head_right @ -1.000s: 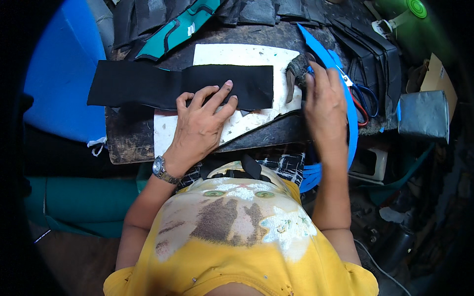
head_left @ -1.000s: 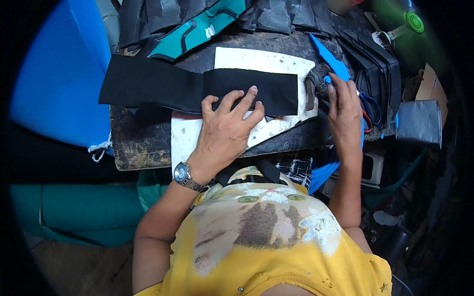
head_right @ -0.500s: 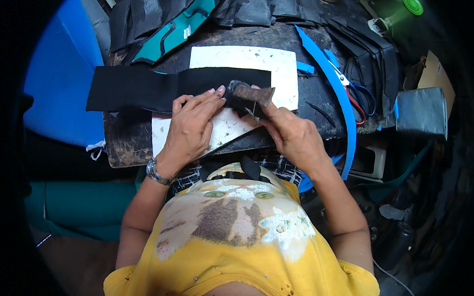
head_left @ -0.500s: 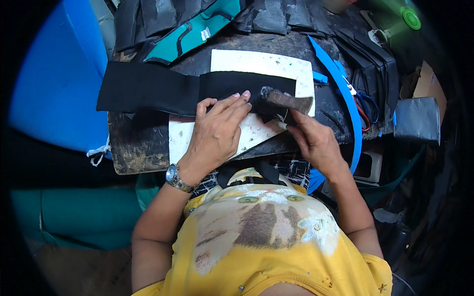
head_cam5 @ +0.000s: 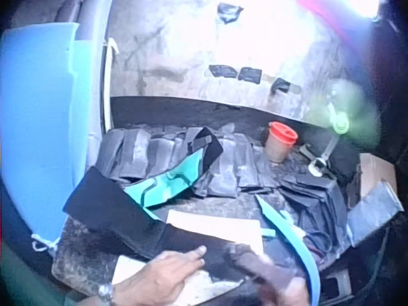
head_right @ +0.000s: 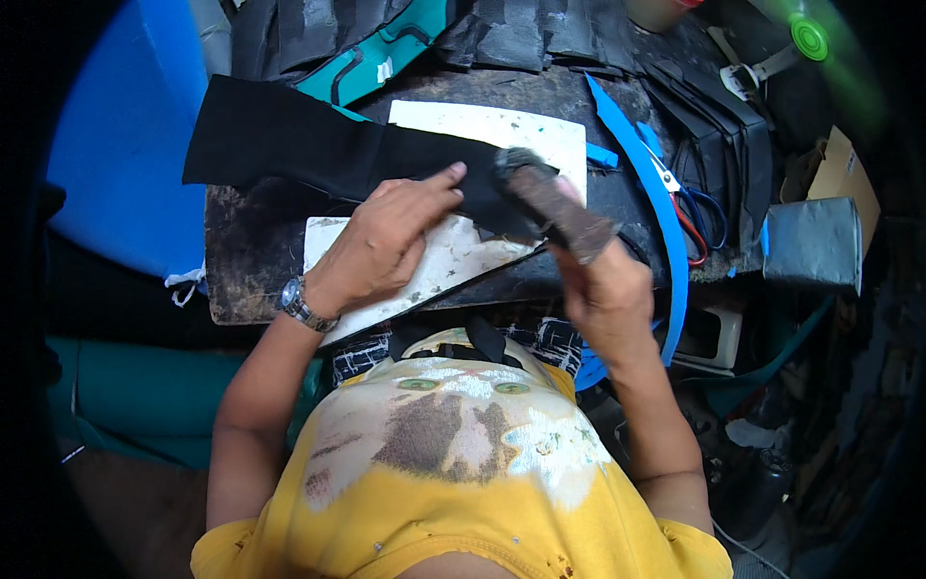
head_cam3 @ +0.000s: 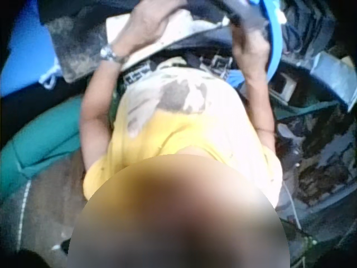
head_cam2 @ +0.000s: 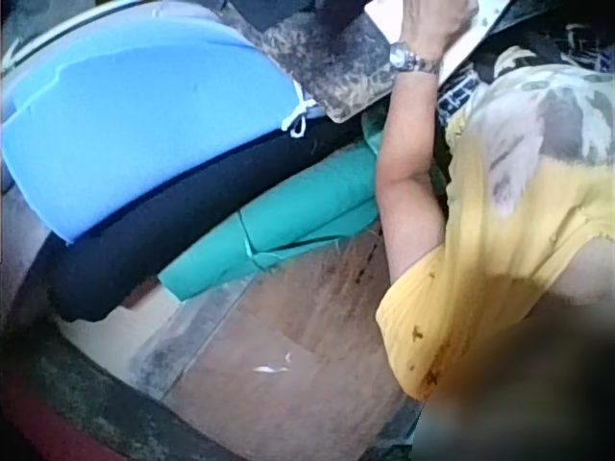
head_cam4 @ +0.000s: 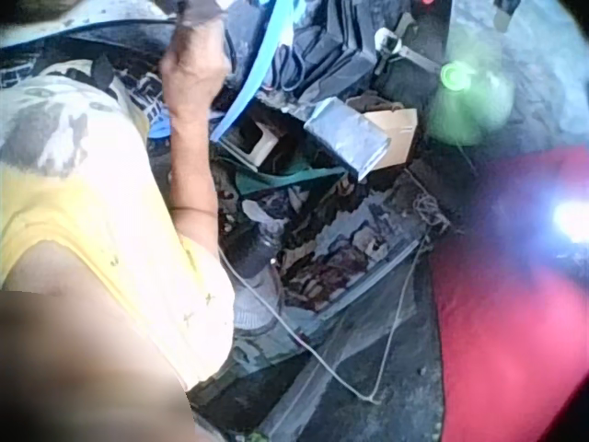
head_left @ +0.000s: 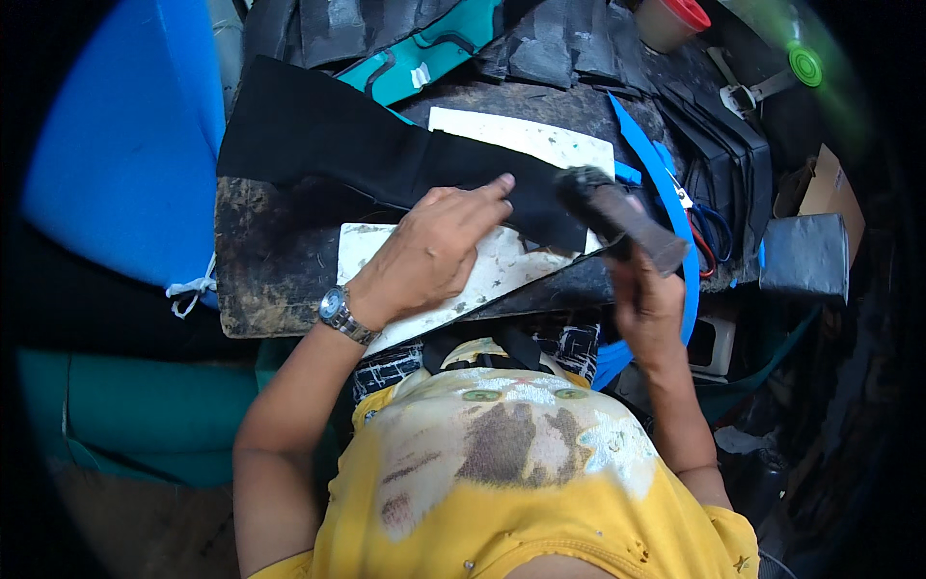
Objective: The person aligns and presses black fabric pieces onto a green shoe upper using a hammer, then cuts and fits blue foam strips along the edges. They repeatedly fold, position, and tap the materials to secure them, handling each piece one at a time.
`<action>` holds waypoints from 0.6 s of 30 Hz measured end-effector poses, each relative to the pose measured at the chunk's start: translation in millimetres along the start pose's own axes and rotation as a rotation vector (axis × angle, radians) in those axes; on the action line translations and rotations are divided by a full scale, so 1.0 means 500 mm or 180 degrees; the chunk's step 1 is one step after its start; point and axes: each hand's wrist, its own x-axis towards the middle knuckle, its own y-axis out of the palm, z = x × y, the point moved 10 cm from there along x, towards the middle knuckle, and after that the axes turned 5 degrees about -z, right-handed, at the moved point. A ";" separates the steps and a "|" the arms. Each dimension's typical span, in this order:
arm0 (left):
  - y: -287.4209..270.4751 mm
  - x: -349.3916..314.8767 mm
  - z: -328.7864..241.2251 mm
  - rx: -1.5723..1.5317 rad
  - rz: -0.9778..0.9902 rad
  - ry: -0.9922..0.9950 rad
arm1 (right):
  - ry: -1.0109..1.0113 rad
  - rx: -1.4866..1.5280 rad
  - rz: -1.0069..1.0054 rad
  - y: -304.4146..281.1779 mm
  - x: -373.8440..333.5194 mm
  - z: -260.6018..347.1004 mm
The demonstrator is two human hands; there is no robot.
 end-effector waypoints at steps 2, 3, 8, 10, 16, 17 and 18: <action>-0.014 0.005 0.012 -0.0134 -0.0197 -0.0186 | 0.0430 -0.0715 0.1182 0.098 -0.020 -0.027; -0.023 0.004 0.014 -0.0287 -0.0279 -0.0271 | 0.0550 -0.0560 0.1130 0.110 -0.018 -0.033; -0.121 -0.059 0.014 0.0482 -0.1053 -0.1088 | 0.0442 -0.0493 0.1018 0.099 -0.044 -0.053; -0.136 -0.076 0.035 0.0724 -0.1150 -0.1556 | 0.0365 -0.0432 0.0911 0.085 -0.053 -0.053; -0.094 0.013 0.122 -0.0200 -0.1289 -0.1498 | 0.0713 -0.0230 0.1297 0.054 -0.049 -0.040; -0.073 0.031 0.136 -0.0400 -0.1168 -0.1522 | 0.0796 -0.0161 0.1399 0.042 -0.047 -0.038; -0.051 0.045 0.147 -0.0577 -0.1039 -0.1565 | 0.0752 -0.0352 0.1323 0.020 -0.039 -0.033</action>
